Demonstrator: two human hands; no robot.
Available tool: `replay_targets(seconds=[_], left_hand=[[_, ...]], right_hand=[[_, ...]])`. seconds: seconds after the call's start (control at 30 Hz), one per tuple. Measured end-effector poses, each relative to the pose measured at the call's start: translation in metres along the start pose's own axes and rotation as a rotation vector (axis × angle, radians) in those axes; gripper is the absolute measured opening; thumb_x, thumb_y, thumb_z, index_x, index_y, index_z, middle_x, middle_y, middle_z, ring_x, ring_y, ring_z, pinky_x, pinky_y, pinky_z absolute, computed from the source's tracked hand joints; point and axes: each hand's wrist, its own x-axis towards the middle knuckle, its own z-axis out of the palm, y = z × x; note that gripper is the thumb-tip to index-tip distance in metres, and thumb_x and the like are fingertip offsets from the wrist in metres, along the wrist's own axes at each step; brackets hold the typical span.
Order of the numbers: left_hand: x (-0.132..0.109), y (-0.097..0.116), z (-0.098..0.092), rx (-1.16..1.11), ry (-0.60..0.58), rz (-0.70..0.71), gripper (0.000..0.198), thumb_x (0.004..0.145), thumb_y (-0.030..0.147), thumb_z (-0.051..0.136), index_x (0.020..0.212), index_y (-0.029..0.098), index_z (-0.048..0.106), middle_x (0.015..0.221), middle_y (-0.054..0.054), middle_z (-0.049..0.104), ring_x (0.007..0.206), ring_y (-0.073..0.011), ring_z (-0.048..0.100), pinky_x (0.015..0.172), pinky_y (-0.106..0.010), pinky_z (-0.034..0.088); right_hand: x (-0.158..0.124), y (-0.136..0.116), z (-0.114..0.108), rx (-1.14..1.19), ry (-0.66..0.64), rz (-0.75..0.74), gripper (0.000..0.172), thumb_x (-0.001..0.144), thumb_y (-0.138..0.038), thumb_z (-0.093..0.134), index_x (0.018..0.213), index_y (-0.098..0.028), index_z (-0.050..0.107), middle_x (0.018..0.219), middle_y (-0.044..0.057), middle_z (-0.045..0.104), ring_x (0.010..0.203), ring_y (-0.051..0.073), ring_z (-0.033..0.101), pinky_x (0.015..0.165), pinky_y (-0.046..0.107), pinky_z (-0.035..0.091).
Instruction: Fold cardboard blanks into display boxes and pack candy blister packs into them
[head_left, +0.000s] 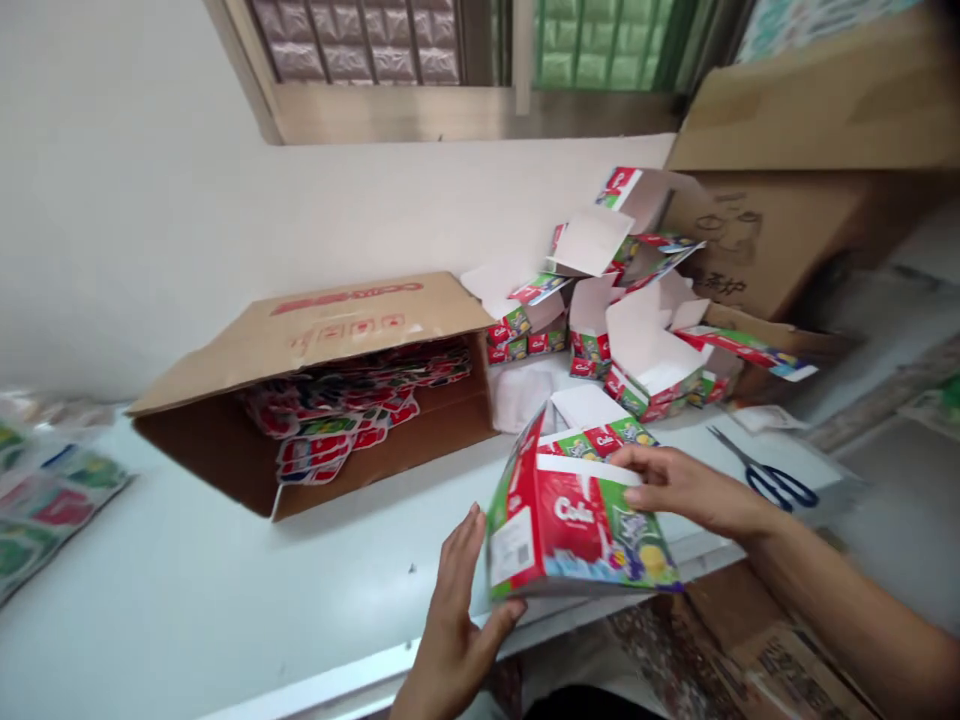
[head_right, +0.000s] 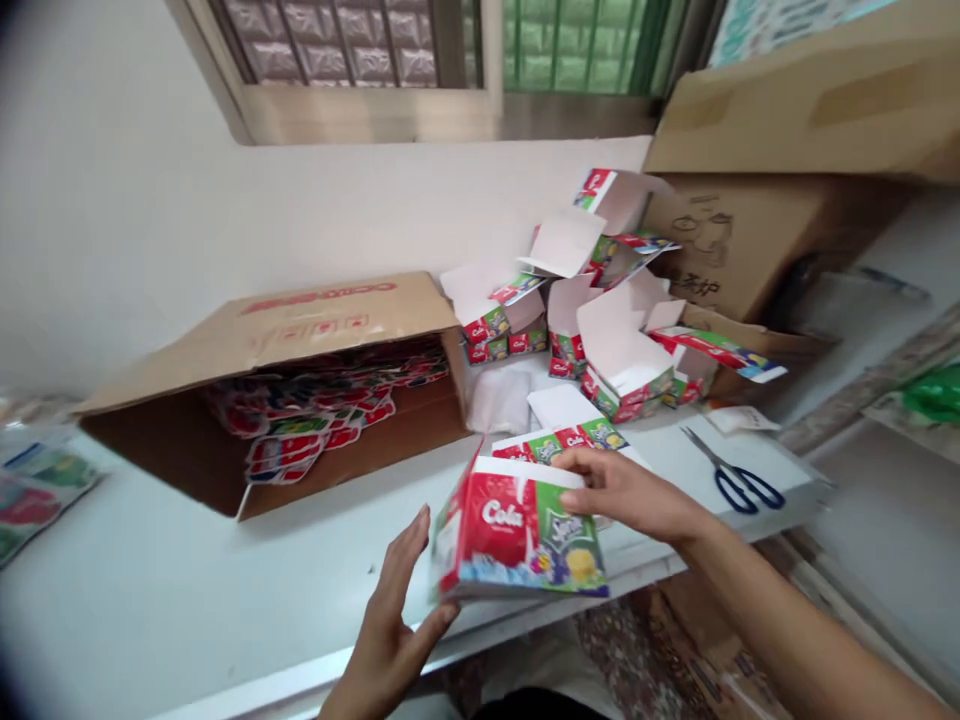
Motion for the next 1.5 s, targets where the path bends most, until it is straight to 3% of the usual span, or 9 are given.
replay_targets(seconds=[0.17,0.3,0.5,0.73,0.93,1.07,1.13,1.27,1.5], left_hand=[[0.006,0.001,0.018,-0.007,0.037,-0.028,0.064,0.085,0.033,0.059,0.144,0.034,0.033,0.144,-0.007,0.046,0.129,-0.0293,0.046,0.099,-0.048,0.048],[0.006,0.0,0.026,-0.08,0.124,-0.147,0.052,0.085,0.042,0.058,0.135,0.034,0.047,0.13,-0.008,0.059,0.105,-0.0282,0.063,0.085,-0.045,0.057],[0.004,-0.001,0.035,-0.086,0.204,-0.191,0.047,0.083,0.049,0.057,0.127,0.034,0.055,0.116,-0.007,0.066,0.092,-0.0262,0.066,0.077,-0.04,0.059],[-0.004,-0.021,0.03,-0.027,0.178,-0.202,0.041,0.085,0.043,0.057,0.125,0.033,0.057,0.108,-0.004,0.069,0.092,-0.0224,0.067,0.077,-0.034,0.058],[-0.003,-0.025,0.028,-0.03,0.017,-0.286,0.039,0.089,0.04,0.052,0.126,0.027,0.056,0.115,-0.007,0.067,0.098,-0.0215,0.066,0.084,-0.036,0.056],[-0.005,-0.018,0.035,-0.077,-0.045,-0.346,0.037,0.092,0.039,0.047,0.125,0.024,0.056,0.116,-0.008,0.066,0.099,-0.0202,0.065,0.088,-0.036,0.054],[-0.008,-0.015,0.039,-0.095,-0.087,-0.342,0.036,0.093,0.039,0.046,0.123,0.024,0.057,0.115,-0.008,0.066,0.099,-0.0194,0.065,0.089,-0.035,0.053],[-0.017,-0.009,0.046,-0.09,-0.179,-0.307,0.034,0.094,0.037,0.044,0.122,0.022,0.057,0.114,-0.008,0.066,0.098,-0.0183,0.065,0.091,-0.033,0.052],[-0.031,-0.006,0.052,-0.046,-0.179,-0.33,0.035,0.093,0.035,0.044,0.119,0.018,0.059,0.11,-0.01,0.068,0.098,-0.0197,0.065,0.09,-0.033,0.052]], right_hand=[[-0.072,-0.007,-0.091,-0.651,0.639,-0.153,0.035,0.08,-0.054,0.058,0.103,-0.028,0.059,0.102,0.008,0.064,0.09,0.023,0.058,0.074,0.033,0.046],[-0.066,-0.003,-0.175,-1.081,0.961,-0.172,0.031,0.087,-0.043,0.048,0.107,-0.021,0.055,0.104,0.014,0.062,0.092,0.023,0.056,0.079,0.034,0.041],[0.024,0.018,-0.267,-1.28,1.112,0.048,0.039,0.092,-0.028,0.046,0.123,-0.004,0.054,0.118,0.026,0.054,0.112,0.026,0.047,0.085,0.038,0.03],[0.068,0.05,-0.292,-1.012,1.185,0.409,0.077,0.084,-0.05,0.055,0.138,0.001,0.035,0.131,0.037,0.034,0.118,0.036,0.037,0.075,0.042,0.026],[0.06,0.053,-0.243,-1.075,1.254,0.109,0.062,0.093,-0.042,0.04,0.137,0.002,0.037,0.131,0.033,0.042,0.121,0.031,0.039,0.087,0.041,0.029],[0.071,0.085,-0.143,-0.975,0.589,-0.1,0.056,0.091,-0.048,0.042,0.129,-0.007,0.052,0.125,0.021,0.058,0.111,0.026,0.054,0.092,0.034,0.039],[0.081,0.107,-0.09,-1.025,0.295,-0.144,0.068,0.087,-0.056,0.046,0.137,-0.01,0.046,0.138,0.02,0.049,0.126,0.03,0.045,0.103,0.041,0.034],[0.104,0.135,-0.025,-1.074,0.16,-0.012,0.09,0.083,-0.07,0.038,0.147,-0.007,0.03,0.152,0.021,0.025,0.14,0.033,0.024,0.111,0.048,0.023],[0.08,0.144,0.017,-1.139,-0.055,-0.061,0.104,0.073,-0.076,0.048,0.152,-0.016,0.016,0.156,0.019,0.005,0.143,0.039,0.003,0.111,0.057,0.016]])
